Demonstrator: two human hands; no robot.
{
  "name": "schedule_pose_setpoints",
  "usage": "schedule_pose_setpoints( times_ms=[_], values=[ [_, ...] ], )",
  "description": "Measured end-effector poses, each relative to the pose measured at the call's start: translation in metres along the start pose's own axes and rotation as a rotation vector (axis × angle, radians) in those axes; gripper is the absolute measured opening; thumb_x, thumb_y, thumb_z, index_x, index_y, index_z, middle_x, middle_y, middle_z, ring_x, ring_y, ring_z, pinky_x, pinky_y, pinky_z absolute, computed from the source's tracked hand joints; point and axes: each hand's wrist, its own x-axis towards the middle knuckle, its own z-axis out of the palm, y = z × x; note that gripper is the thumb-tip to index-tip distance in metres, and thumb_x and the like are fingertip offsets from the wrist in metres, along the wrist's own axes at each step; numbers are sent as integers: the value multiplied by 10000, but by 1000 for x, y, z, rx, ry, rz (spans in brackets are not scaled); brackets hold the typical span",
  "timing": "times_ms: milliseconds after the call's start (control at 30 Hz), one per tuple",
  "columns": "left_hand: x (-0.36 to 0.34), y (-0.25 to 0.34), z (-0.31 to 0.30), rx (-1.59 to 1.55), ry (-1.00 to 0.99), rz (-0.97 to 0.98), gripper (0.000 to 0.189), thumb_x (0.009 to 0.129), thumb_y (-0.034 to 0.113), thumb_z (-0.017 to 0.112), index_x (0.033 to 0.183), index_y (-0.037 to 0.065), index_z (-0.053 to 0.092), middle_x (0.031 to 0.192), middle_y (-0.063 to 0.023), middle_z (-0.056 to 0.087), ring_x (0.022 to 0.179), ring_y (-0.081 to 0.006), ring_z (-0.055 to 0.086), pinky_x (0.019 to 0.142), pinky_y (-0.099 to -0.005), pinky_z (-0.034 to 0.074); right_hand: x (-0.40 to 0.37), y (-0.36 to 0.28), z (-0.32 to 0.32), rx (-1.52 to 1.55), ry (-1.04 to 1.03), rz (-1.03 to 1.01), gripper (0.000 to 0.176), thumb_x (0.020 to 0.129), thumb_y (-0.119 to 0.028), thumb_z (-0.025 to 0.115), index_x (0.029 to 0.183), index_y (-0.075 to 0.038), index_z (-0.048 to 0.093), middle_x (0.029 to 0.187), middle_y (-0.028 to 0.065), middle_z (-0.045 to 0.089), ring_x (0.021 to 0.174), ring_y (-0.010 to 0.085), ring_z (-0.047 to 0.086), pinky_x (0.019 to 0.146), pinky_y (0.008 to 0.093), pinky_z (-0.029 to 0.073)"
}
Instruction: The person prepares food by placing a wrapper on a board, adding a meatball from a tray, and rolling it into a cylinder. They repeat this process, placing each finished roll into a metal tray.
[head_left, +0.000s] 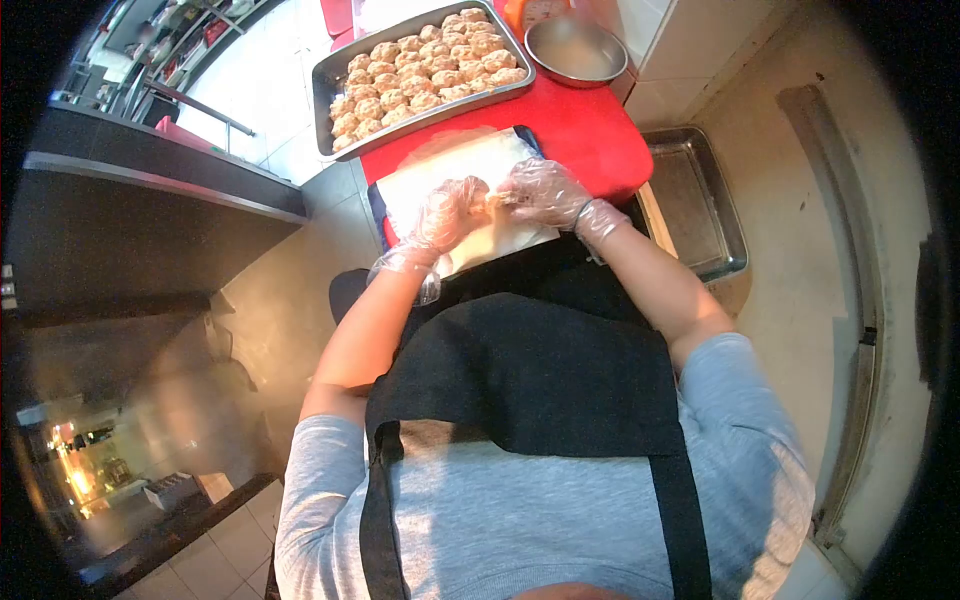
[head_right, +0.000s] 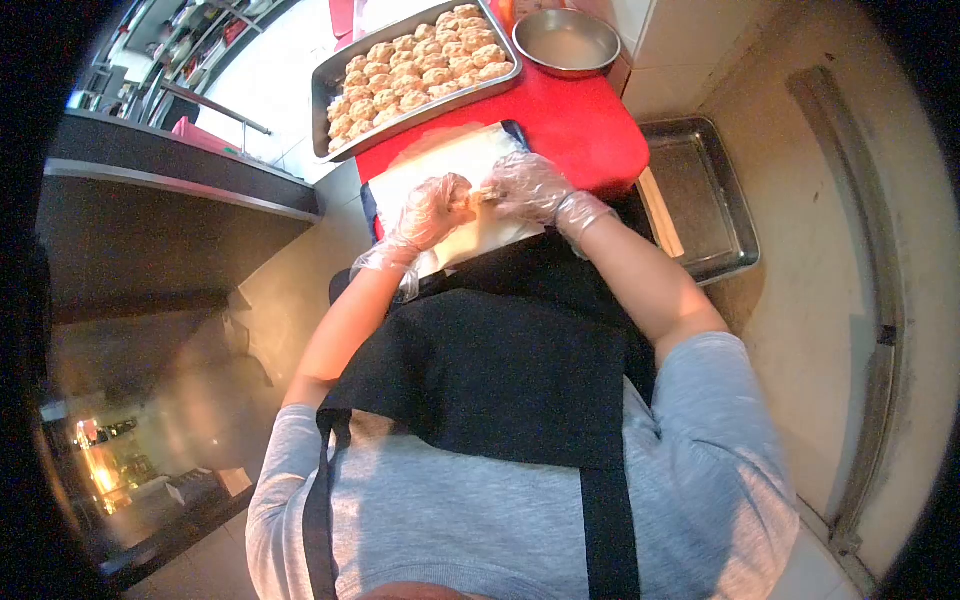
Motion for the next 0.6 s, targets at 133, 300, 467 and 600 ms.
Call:
schedule_pose_setpoints(
  times_ms=[133, 300, 467, 600],
  values=[
    [12, 19, 8, -31, 128, 239, 157, 805, 188, 695, 940, 114, 664, 885, -116, 645, 879, -334, 615, 785, -430, 488, -8, 5, -14, -41, 7, -38, 270, 779, -327, 679, 955, -123, 696, 935, 128, 648, 930, 316, 623, 829, 435, 488],
    [16, 7, 18, 77, 34, 220, 112, 848, 221, 652, 894, 121, 675, 871, -105, 651, 853, -326, 618, 766, -422, 490, -18, 19, -9, 23, 66, -58, 266, 766, -305, 693, 959, -122, 703, 903, 126, 647, 909, 325, 622, 827, 435, 488],
    [14, -5, 23, -62, 15, 148, 139, 846, 244, 676, 845, 105, 672, 804, -100, 644, 798, -315, 622, 754, -405, 489, -25, 28, -4, 4, 152, -100, 266, 763, -302, 699, 951, -114, 711, 902, 127, 658, 908, 330, 625, 830, 436, 490],
    [15, 3, 15, -76, 25, 195, 135, 831, 219, 708, 868, 95, 670, 809, -98, 646, 782, -298, 624, 738, -392, 489, -20, 20, -10, -63, 138, -87, 340, 744, -357, 704, 950, -87, 705, 935, 141, 660, 930, 341, 624, 836, 445, 489]
  ],
)
